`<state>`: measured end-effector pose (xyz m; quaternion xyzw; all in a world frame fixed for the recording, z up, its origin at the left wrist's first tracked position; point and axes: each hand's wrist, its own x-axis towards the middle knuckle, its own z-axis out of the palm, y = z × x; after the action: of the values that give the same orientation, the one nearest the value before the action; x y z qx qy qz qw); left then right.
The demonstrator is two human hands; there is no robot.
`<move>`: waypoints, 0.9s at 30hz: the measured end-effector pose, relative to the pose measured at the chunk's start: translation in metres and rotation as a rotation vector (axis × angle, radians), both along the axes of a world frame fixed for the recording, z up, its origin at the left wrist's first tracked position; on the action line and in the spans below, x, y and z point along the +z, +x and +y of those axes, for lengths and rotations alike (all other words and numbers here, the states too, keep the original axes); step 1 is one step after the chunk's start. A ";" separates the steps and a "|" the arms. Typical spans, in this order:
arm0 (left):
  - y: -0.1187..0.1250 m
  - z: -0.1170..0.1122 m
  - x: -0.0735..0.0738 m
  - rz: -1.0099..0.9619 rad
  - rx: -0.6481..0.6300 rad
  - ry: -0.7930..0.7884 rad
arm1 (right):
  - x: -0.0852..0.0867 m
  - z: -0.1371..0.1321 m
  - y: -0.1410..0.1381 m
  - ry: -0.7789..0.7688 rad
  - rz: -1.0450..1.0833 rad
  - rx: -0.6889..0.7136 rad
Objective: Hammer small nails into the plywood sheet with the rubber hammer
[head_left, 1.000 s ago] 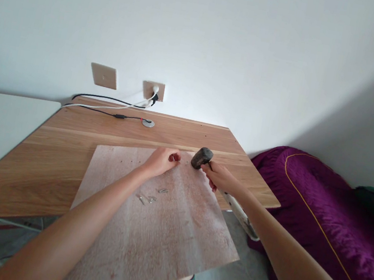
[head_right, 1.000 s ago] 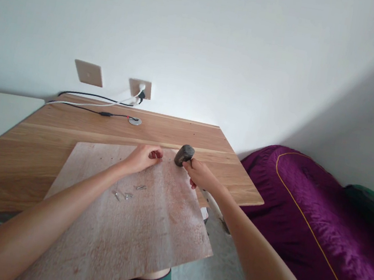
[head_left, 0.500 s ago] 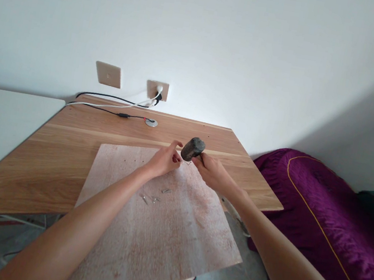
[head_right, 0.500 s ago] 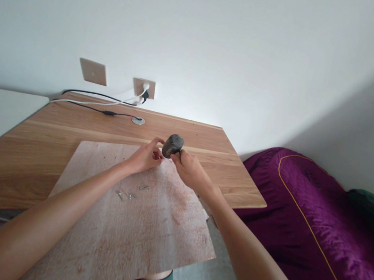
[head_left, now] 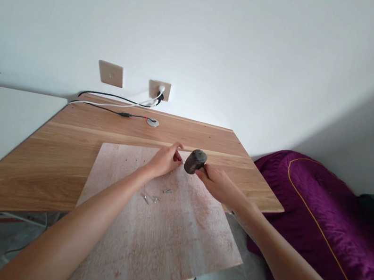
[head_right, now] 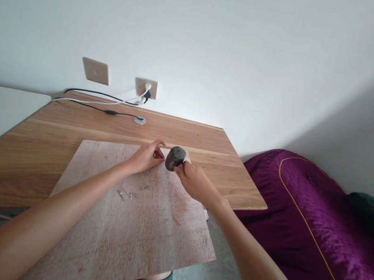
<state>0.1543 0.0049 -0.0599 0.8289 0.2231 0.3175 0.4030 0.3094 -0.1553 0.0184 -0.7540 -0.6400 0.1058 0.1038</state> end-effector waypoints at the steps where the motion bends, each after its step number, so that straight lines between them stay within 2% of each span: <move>1: 0.000 0.000 0.000 -0.003 0.000 0.003 | -0.001 -0.003 -0.002 -0.019 0.006 0.010; 5: -0.001 -0.001 0.001 0.001 -0.005 0.026 | -0.002 -0.009 -0.007 -0.064 0.026 0.010; 13: 0.001 0.002 -0.001 0.048 -0.012 0.062 | 0.013 0.009 -0.012 0.075 0.040 -0.052; 17: 0.000 0.000 0.001 0.078 -0.005 0.100 | 0.008 0.011 -0.016 0.051 0.027 0.002; 22: -0.002 -0.003 0.002 0.088 0.007 0.145 | 0.002 -0.001 -0.008 0.074 0.057 0.002; 27: -0.002 -0.003 0.003 0.062 0.005 0.100 | -0.005 -0.013 0.001 0.000 0.035 0.043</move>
<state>0.1524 0.0022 -0.0567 0.8570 0.2212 0.3033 0.3530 0.3101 -0.1685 0.0135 -0.7382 -0.6541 0.1211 0.1126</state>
